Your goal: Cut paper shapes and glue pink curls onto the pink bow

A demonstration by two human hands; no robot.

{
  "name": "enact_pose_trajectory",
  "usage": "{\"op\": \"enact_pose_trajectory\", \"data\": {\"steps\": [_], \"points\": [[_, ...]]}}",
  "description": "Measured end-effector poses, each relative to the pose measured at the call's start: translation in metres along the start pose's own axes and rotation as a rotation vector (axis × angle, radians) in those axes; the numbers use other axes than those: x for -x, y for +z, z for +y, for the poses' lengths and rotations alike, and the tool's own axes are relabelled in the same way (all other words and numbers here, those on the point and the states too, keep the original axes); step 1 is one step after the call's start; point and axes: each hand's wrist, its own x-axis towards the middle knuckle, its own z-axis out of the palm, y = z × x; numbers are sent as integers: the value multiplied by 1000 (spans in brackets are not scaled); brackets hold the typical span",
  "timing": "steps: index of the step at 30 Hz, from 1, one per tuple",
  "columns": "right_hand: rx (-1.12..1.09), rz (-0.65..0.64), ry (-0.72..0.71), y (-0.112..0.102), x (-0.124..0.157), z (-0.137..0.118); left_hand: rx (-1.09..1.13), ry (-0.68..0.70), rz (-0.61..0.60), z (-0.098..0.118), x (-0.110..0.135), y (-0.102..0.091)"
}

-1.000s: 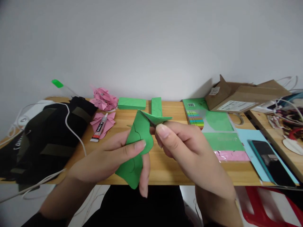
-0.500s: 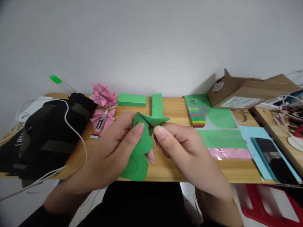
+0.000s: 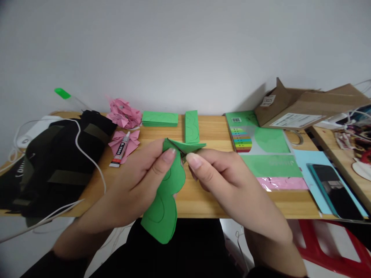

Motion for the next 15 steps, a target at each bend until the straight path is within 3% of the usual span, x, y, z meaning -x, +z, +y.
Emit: {"op": "enact_pose_trajectory", "data": {"steps": [15], "points": [[-58, -16, 94, 2, 0, 2, 129, -105, -56, -1, -2, -3]]}}
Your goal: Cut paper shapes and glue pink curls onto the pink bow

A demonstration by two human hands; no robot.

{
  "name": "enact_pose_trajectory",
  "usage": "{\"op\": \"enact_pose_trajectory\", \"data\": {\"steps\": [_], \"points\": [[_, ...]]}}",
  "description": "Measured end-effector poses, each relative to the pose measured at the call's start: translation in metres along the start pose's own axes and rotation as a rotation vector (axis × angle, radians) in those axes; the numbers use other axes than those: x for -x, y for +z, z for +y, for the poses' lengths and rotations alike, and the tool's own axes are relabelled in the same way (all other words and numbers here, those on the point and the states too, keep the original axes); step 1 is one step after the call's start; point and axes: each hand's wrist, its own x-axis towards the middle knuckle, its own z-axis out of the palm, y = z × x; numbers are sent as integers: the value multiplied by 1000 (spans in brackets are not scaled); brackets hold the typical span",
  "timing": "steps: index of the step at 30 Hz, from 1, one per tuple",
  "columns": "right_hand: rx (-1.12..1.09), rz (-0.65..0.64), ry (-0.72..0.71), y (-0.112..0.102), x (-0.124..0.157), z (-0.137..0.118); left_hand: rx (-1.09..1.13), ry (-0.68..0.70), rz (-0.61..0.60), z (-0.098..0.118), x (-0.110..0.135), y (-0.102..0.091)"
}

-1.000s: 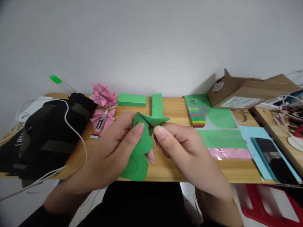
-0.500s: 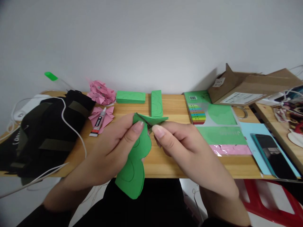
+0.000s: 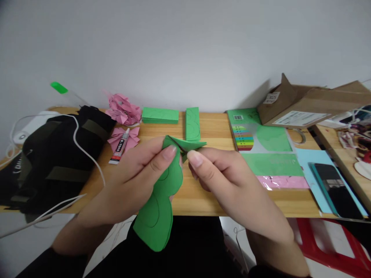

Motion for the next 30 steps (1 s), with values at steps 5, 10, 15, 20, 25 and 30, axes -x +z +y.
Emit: {"op": "enact_pose_trajectory", "data": {"steps": [5, 10, 15, 20, 25, 30], "points": [[-1, -11, -36, 1, -3, 1, 13, -5, 43, -1, 2, 2], [17, -26, -89, 1, -3, 1, 55, -27, -6, -2, 4, -1], [19, -30, -116, 1, -3, -1, 65, -31, -29, -1, 3, -4], [17, -121, -108, -5, -5, 1, 69, -21, -70, 4, 4, -6], [-43, -180, 0, -7, -3, 4, 33, -30, -126, 9, 6, -10], [-37, -183, 40, -6, -2, 2, -42, 1, -77, 7, 7, -10]]}}
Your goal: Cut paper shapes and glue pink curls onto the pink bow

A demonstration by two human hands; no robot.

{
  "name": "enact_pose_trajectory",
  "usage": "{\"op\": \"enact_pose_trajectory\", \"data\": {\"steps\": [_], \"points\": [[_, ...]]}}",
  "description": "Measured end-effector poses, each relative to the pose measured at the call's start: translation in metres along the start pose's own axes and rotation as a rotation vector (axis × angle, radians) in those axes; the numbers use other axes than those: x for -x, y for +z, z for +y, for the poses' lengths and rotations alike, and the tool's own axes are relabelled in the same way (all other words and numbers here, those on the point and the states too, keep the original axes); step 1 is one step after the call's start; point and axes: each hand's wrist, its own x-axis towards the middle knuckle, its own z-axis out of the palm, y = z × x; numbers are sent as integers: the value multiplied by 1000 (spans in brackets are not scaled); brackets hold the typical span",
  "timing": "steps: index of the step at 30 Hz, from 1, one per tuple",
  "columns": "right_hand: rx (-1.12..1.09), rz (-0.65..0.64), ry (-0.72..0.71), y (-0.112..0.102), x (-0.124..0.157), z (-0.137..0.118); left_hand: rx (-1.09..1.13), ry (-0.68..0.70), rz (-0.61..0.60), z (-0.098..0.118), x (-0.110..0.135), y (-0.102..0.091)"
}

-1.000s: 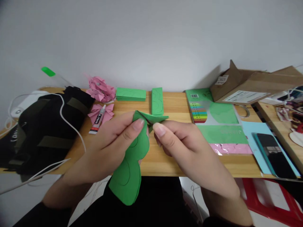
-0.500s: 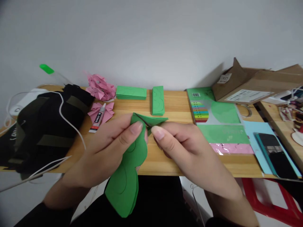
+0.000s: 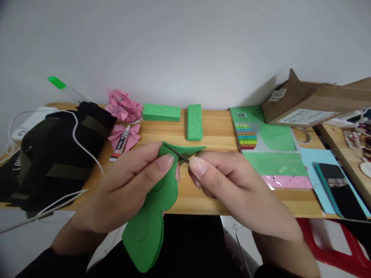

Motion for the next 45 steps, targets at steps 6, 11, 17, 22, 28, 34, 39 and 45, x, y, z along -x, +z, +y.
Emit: {"op": "enact_pose_trajectory", "data": {"steps": [6, 11, 17, 22, 28, 34, 39, 45], "points": [[29, 6, 8, 1, -1, 0, -56, 13, 4, -2, 1, 0], [85, 27, -62, 1, -1, 1, -63, 29, -8, -4, 0, 0], [125, 61, -105, 1, 0, 2, -45, 61, -26, -5, -3, -2], [141, 142, -102, 6, 1, -1, -39, 43, -54, -5, -1, -3], [208, 82, -176, 1, 1, -2, 16, 14, -88, -6, -2, -4], [107, 21, -46, -5, 3, 7, 62, -5, -125, -6, -2, -6], [20, -1, 40, -2, 2, 6, 23, -26, -97, -5, -1, -5], [62, 21, 6, -3, 1, 3, -25, 4, -78, -7, -2, -3]]}}
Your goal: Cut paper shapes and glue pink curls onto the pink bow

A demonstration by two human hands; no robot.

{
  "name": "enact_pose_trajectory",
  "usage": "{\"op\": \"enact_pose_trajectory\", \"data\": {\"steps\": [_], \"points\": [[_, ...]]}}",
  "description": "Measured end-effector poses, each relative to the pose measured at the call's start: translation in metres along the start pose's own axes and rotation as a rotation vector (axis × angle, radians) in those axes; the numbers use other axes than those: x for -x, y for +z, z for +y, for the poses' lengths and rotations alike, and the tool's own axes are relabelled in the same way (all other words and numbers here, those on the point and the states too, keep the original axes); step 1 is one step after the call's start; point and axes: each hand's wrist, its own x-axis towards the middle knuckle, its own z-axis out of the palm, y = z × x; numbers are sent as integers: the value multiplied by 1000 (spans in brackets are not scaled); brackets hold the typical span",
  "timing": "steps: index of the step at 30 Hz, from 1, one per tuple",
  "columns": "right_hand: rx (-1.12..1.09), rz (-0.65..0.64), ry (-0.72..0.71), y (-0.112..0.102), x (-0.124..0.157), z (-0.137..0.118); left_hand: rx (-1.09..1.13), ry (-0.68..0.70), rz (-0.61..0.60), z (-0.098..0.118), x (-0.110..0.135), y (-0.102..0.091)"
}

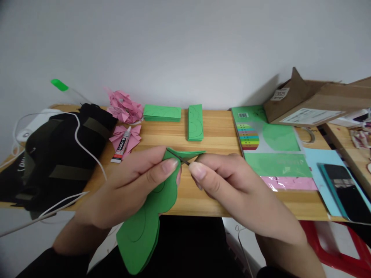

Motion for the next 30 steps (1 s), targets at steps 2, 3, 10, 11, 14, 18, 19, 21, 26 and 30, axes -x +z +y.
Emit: {"op": "enact_pose_trajectory", "data": {"steps": [2, 3, 10, 11, 14, 18, 19, 21, 26, 30], "points": [[3, -5, -20, -1, 0, 1, 11, -13, 5, 0, 0, 0], [7, -6, -23, -1, 0, 2, 24, -22, 0, 0, 0, 0], [-31, -35, 24, 2, 1, 2, 68, -57, -5, 0, 0, 1], [-41, -41, 27, 2, 1, 2, 66, -53, -6, 0, 0, 1], [-67, -53, 39, 0, 1, 3, 73, -42, -20, 0, 0, 1], [-94, -59, -4, 0, 1, 4, 74, -53, -16, 1, 1, 0], [-97, -58, -18, 0, 1, 3, 74, -53, -9, 2, 1, 0], [-90, -47, -29, 2, 1, 1, 76, -46, -2, 2, 1, 0], [-12, -14, -28, 2, 3, -1, 29, -58, -13, 2, 2, 0], [-2, -5, -45, 2, 2, -1, 45, -56, -10, 3, 2, 0]]}}
